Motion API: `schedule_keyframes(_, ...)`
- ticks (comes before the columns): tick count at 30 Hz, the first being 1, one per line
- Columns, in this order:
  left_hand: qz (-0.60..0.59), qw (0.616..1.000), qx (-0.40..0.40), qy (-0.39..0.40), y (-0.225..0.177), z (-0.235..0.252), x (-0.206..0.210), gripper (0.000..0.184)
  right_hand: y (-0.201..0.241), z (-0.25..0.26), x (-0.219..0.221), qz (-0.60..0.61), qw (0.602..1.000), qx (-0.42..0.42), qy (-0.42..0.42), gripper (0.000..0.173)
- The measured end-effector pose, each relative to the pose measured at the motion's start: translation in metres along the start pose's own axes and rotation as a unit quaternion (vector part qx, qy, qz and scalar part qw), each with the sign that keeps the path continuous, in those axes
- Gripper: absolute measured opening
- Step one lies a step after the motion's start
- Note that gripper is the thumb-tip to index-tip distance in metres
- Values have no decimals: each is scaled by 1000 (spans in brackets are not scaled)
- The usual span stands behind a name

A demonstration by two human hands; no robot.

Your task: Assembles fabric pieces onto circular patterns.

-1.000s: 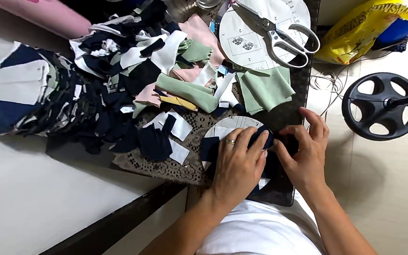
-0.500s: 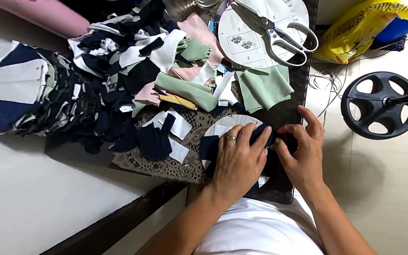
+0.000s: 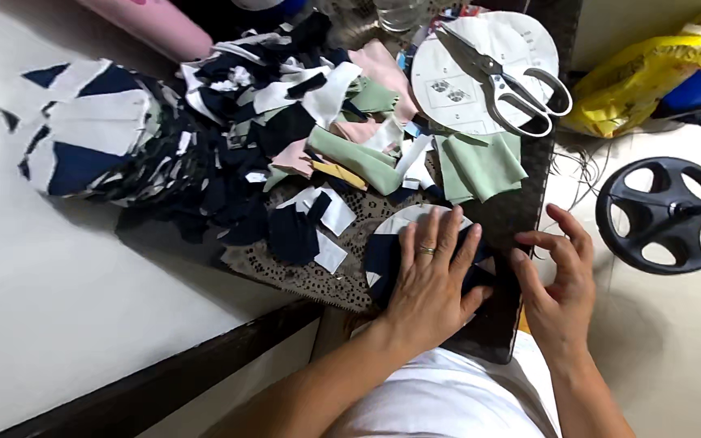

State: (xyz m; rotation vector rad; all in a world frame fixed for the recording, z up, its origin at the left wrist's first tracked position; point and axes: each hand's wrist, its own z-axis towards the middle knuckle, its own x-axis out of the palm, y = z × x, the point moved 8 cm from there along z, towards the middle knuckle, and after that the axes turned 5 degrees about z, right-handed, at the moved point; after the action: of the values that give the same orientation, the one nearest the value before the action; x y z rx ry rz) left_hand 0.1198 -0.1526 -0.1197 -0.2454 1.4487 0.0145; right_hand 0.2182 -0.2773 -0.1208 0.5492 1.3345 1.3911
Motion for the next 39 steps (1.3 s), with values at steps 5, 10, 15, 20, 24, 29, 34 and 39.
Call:
schedule_keyframes(5,-72,965,235,87,1,-2,1,70,8,-1,-14,1,1000,-29,-2,22)
schedule_keyframes(10,-116,920,350,132,3,1,-2,72,18,-9,-15,5,998,-58,-2,23)
schedule_keyframes(15,-87,982,152,-74,40,-4,-47,42,21,-12,-11,14,996,-86,19,16)
schedule_keyframes(20,-73,957,-214,-182,158,-47,-98,20,30,-7,2,11,993,-105,43,15)
schedule_keyframes(24,-80,932,-341,-92,192,-63,-92,21,45,-6,21,12,990,-128,60,17)
schedule_keyframes(29,-59,924,-370,-78,194,-61,-85,17,53,-8,24,-2,988,-140,64,16)
schedule_keyframes(34,-37,924,-377,-56,187,-59,-84,22,48,-10,20,-10,988,-139,64,18)
schedule_keyframes(39,-8,922,-386,41,182,-51,-83,26,61,-11,37,-51,978,-165,115,23)
